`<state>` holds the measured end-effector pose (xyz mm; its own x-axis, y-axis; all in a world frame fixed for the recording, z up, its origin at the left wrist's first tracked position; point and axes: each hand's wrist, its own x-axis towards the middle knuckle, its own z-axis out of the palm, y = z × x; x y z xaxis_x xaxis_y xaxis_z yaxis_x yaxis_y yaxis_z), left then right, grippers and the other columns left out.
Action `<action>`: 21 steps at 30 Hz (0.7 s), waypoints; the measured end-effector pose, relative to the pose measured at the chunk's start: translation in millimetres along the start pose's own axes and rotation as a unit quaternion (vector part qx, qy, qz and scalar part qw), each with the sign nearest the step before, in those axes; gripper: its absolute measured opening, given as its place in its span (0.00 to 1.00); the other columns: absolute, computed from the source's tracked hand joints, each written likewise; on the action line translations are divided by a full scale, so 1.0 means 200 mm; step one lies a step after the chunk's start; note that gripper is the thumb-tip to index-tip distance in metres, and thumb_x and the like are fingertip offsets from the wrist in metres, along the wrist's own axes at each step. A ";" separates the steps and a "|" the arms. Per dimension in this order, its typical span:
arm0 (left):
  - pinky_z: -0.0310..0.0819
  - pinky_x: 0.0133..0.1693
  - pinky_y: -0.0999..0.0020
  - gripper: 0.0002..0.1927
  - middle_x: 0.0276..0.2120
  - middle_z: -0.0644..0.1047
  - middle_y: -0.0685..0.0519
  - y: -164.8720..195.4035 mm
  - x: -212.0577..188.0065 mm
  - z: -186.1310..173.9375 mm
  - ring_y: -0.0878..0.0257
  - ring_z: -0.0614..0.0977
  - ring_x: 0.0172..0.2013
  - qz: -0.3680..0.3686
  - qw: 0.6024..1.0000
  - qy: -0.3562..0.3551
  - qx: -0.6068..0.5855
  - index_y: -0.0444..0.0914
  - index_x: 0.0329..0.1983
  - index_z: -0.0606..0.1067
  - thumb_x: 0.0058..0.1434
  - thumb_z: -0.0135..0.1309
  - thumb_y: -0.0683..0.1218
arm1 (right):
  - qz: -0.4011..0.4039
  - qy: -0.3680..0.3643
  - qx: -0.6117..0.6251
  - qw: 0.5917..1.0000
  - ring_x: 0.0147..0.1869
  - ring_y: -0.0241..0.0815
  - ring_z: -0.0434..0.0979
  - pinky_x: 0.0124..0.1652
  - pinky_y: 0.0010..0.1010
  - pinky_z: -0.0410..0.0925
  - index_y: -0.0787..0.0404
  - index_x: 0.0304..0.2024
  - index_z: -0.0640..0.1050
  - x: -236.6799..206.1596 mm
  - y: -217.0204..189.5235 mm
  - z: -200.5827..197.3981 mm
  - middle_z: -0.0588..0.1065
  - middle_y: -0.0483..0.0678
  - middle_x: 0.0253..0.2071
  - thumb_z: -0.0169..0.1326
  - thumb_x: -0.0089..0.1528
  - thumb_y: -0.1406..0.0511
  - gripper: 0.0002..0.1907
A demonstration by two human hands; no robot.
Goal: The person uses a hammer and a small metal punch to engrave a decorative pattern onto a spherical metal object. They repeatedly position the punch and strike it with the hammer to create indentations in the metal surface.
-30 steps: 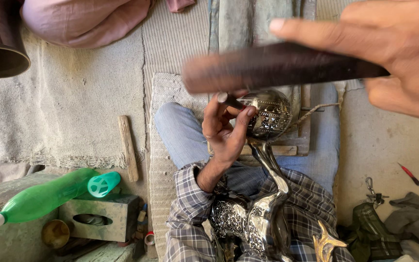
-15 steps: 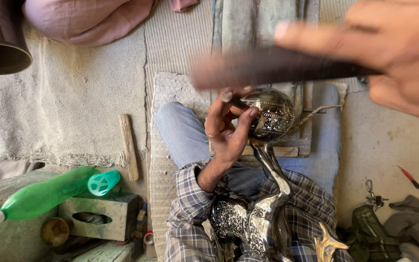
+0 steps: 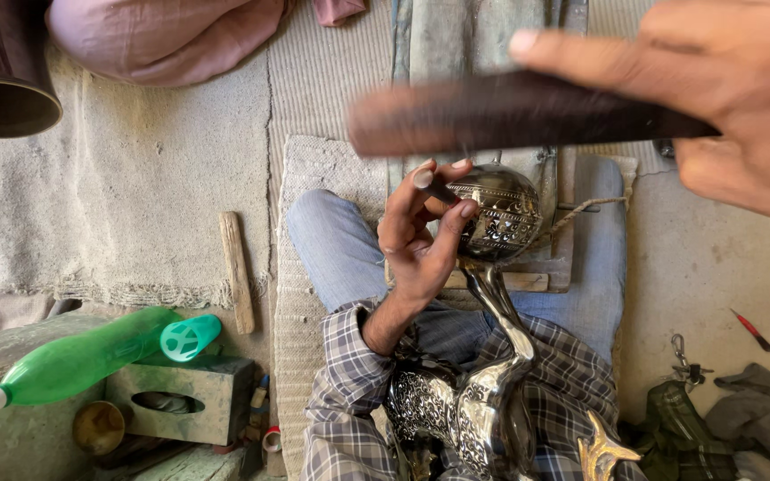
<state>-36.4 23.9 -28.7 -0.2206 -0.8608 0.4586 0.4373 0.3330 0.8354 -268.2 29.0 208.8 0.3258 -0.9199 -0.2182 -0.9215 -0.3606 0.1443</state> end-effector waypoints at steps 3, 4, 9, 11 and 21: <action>0.84 0.39 0.75 0.26 0.54 0.79 0.41 0.02 0.01 0.00 0.67 0.85 0.37 -0.025 1.000 -0.004 -0.014 0.34 0.68 0.64 0.70 0.58 0.34 | 0.006 -0.023 -0.045 0.999 0.30 0.35 0.68 0.34 0.31 0.68 0.40 0.75 0.58 -0.01 -0.01 0.00 0.68 0.41 0.30 0.59 0.51 0.73 0.52; 0.84 0.37 0.77 0.25 0.49 0.81 0.43 0.02 0.02 -0.01 0.68 0.85 0.36 -0.032 0.999 -0.005 0.000 0.34 0.68 0.66 0.70 0.59 0.34 | 0.015 -0.049 -0.065 0.997 0.31 0.35 0.69 0.34 0.30 0.69 0.38 0.75 0.58 -0.02 -0.01 0.00 0.69 0.41 0.30 0.59 0.52 0.73 0.51; 0.90 0.43 0.68 0.26 0.57 0.80 0.43 0.03 0.13 -0.06 0.62 0.85 0.48 -0.070 0.994 -0.059 -0.058 0.37 0.70 0.65 0.71 0.57 0.37 | 0.041 0.070 0.099 0.992 0.33 0.42 0.72 0.39 0.36 0.69 0.57 0.72 0.63 -0.16 0.00 0.12 0.73 0.51 0.34 0.59 0.47 0.78 0.49; 0.92 0.41 0.70 0.29 0.57 0.80 0.47 0.03 0.18 -0.09 0.67 0.87 0.38 -0.078 0.987 -0.115 -0.080 0.40 0.73 0.64 0.71 0.58 0.38 | 0.086 0.163 0.217 0.959 0.37 0.46 0.73 0.40 0.38 0.69 0.65 0.72 0.64 -0.26 -0.01 0.22 0.73 0.55 0.38 0.61 0.46 0.77 0.49; 0.81 0.38 0.74 0.23 0.51 0.84 0.58 -0.09 0.28 -0.12 0.72 0.84 0.36 0.076 0.940 -0.331 0.025 0.48 0.63 0.74 0.65 0.65 0.45 | 0.337 0.118 0.353 0.865 0.34 0.44 0.77 0.35 0.34 0.71 0.68 0.67 0.68 -0.62 -0.23 0.57 0.73 0.55 0.35 0.67 0.56 0.73 0.37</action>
<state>-35.1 -39.8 -25.2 -0.6604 -0.3787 0.6484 0.4700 0.4650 0.7503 -290.2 176.3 119.8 -0.3782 -0.9204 -0.0989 -0.7916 0.3770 -0.4808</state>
